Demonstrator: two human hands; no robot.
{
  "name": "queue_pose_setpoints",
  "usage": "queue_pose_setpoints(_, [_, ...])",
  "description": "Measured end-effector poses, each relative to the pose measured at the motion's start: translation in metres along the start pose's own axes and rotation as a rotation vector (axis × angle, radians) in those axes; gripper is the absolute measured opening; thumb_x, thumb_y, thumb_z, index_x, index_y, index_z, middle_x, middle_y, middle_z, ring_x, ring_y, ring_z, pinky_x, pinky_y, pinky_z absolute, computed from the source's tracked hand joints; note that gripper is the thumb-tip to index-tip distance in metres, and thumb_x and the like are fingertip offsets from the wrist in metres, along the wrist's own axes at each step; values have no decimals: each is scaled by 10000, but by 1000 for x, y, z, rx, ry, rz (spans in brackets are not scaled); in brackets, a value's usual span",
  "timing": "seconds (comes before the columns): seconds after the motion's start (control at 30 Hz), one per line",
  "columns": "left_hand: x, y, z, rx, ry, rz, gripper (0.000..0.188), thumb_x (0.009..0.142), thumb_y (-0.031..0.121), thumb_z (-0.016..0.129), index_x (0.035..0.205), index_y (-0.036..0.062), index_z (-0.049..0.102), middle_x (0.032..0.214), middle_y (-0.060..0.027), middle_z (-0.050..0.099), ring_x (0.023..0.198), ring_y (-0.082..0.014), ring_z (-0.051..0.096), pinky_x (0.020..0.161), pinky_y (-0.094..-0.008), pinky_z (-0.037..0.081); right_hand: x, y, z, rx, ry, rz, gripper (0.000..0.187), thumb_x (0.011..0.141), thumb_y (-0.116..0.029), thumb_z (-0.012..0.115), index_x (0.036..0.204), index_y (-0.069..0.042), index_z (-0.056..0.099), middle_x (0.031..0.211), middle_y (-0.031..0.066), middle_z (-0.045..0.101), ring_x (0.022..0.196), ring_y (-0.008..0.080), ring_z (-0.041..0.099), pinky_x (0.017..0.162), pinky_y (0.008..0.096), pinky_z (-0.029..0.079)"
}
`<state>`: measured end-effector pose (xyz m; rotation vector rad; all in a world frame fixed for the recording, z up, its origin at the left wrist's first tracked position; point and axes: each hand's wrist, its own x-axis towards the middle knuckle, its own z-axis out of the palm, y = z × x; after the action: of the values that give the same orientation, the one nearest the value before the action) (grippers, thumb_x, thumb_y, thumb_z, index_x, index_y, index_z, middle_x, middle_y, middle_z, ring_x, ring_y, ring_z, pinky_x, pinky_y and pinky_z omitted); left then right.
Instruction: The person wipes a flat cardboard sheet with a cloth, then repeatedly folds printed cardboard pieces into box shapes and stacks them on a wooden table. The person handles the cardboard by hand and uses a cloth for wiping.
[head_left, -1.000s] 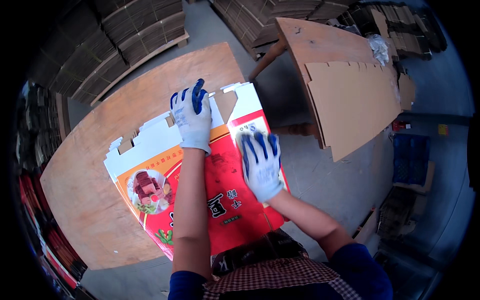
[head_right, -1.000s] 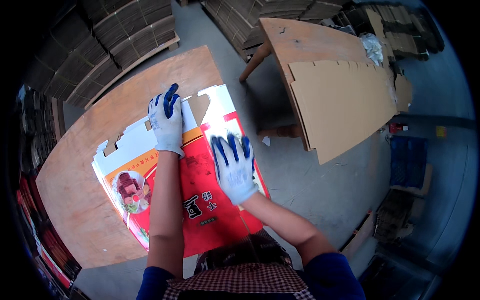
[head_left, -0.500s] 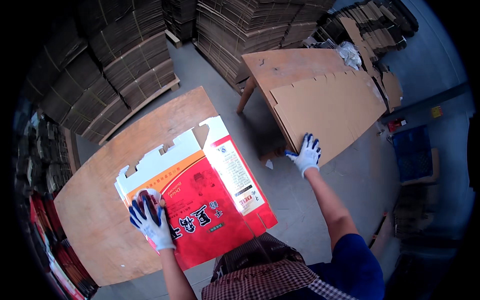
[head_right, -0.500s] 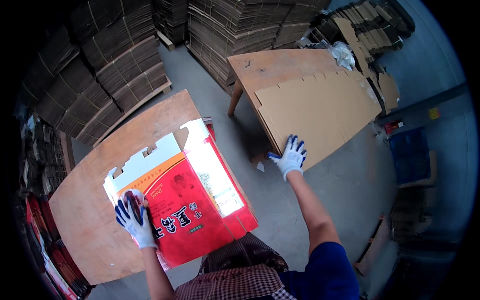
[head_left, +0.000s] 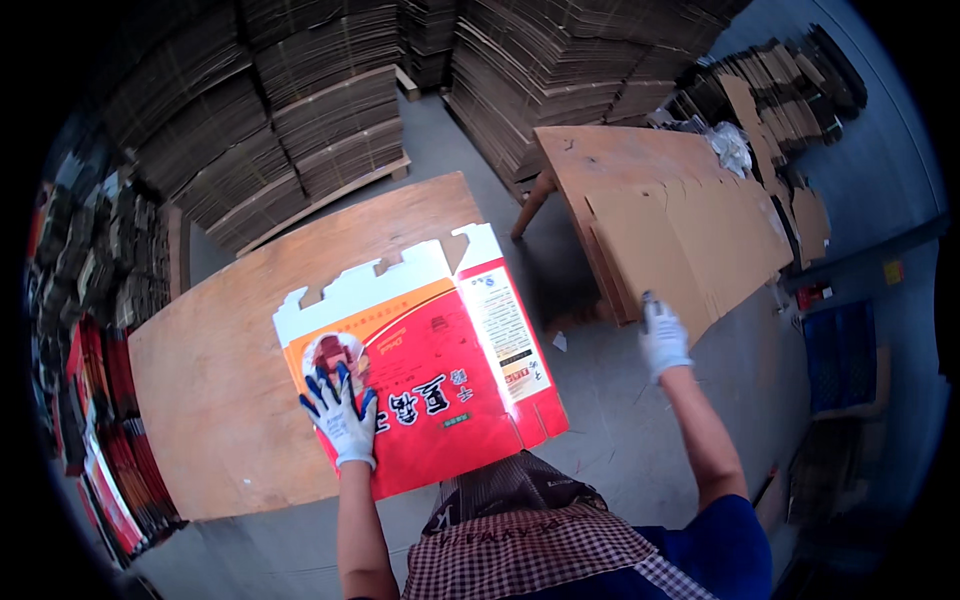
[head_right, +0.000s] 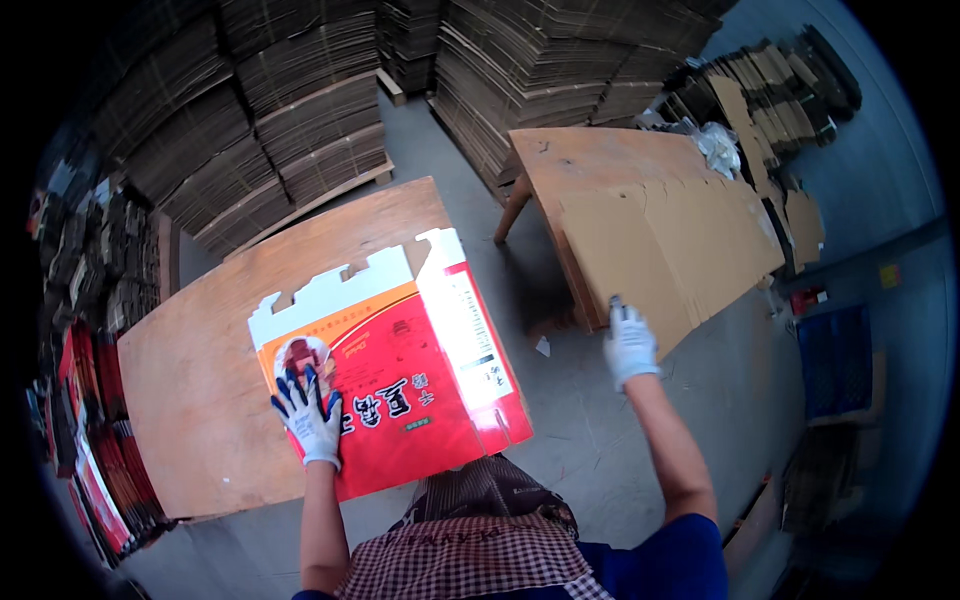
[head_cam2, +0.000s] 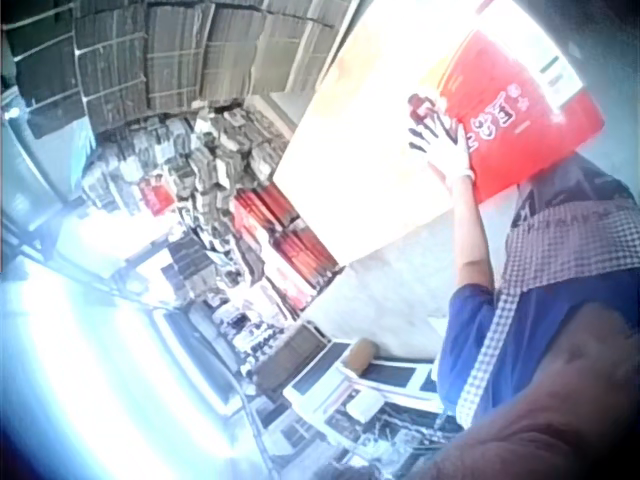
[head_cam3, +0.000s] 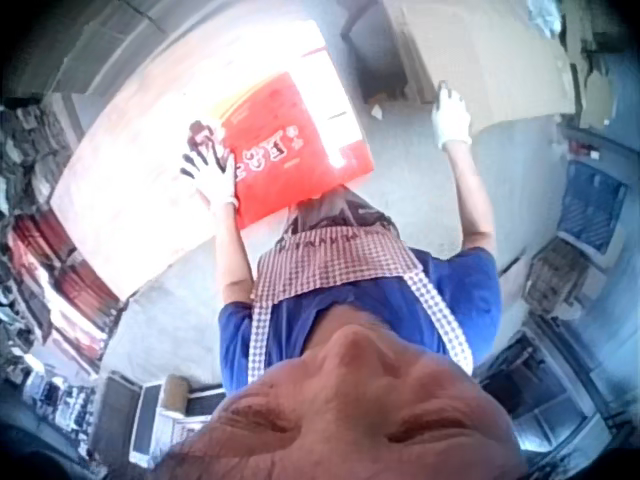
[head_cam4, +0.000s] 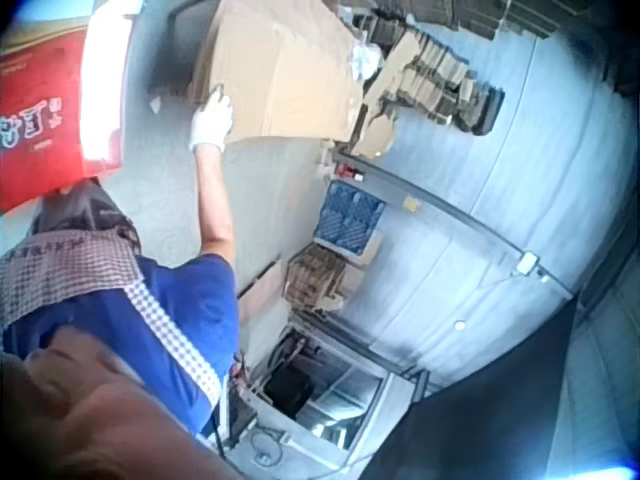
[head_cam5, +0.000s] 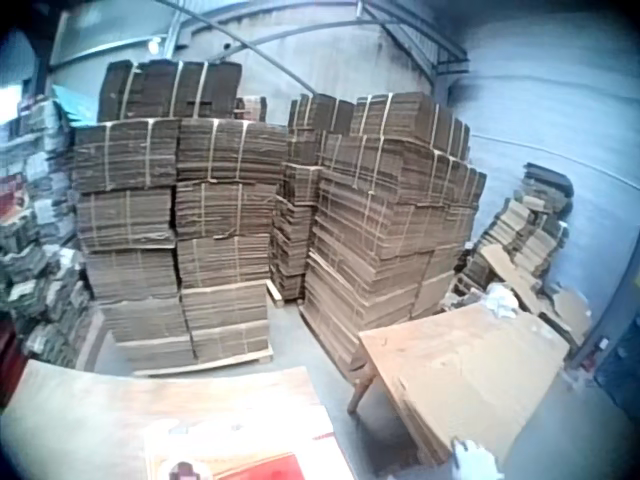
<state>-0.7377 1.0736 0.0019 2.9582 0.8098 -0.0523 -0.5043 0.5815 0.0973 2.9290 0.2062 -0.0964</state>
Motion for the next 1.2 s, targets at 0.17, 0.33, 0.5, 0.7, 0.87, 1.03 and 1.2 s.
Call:
queue_pose_setpoints(0.17, [0, 0, 3, -89, 14, 1, 782, 923, 574, 582, 1582, 223, 350, 1663, -198, 195, 1549, -386, 106, 1237, -603, 5, -61, 18, -226, 771, 188, -18, 545, 919, -90, 626, 1446, -6, 516, 1383, 203, 600, 1256, 257, 595, 1036, 369, 478])
queue_pose_setpoints(0.33, [-6, -22, 17, -206, 65, -1, 742, 935, 491, 598, 1581, 219, 354, 1652, -216, 212, 1527, -441, 137, 1244, -574, 55, -113, -34, -318, 1422, 294, -63, 774, 827, -191, 703, 1518, 8, 416, 1515, 189, 475, 1330, 242, 533, 1109, 376, 439])
queue_pose_setpoints(0.5, [-4, -38, 21, -930, 268, 66, 487, 1039, 226, 356, 1473, 48, 488, 1523, -142, 486, 1478, -297, 349, 1262, -459, 124, -105, -96, -209, 1559, 3, 14, 848, 775, -81, 686, 1557, -16, 367, 1574, 117, 425, 1383, 159, 453, 1031, 268, 453])
queue_pose_setpoints(0.7, [-11, -52, 28, -1614, 199, -217, 446, 1062, 189, 474, 1466, 1, 487, 1480, -134, 535, 1377, -208, 472, 1160, -337, 332, -88, -162, -4, 2134, -371, 51, 816, 857, 37, 645, 1589, -90, 308, 1544, 67, 443, 1368, 192, 462, 1137, 350, 389])
queue_pose_setpoints(0.87, [-6, -47, 24, -1433, 199, -194, 477, 1013, 144, 568, 1473, 43, 490, 1462, -105, 557, 1379, -248, 474, 1171, -358, 321, -79, -145, 54, 2191, -552, 176, 812, 873, 45, 640, 1592, -148, 316, 1542, 52, 453, 1357, 228, 489, 1128, 409, 421])
queue_pose_setpoints(1.03, [8, -60, 64, -735, 164, 61, 449, 1056, 302, 457, 1470, 138, 507, 1539, -68, 474, 1457, -264, 357, 1246, -479, 120, -77, -139, 59, 2121, -565, 95, 850, 886, 28, 659, 1614, -140, 253, 1598, 45, 373, 1428, 213, 403, 1172, 392, 352])
queue_pose_setpoints(1.2, [8, -59, 50, -929, -25, 141, 545, 1032, 236, 512, 1538, 62, 404, 1601, -93, 397, 1524, -206, 255, 1236, -464, -105, -87, -141, 50, 1859, -423, 4, 851, 901, 44, 648, 1619, -70, 206, 1655, 30, 262, 1459, 157, 329, 1172, 321, 310])
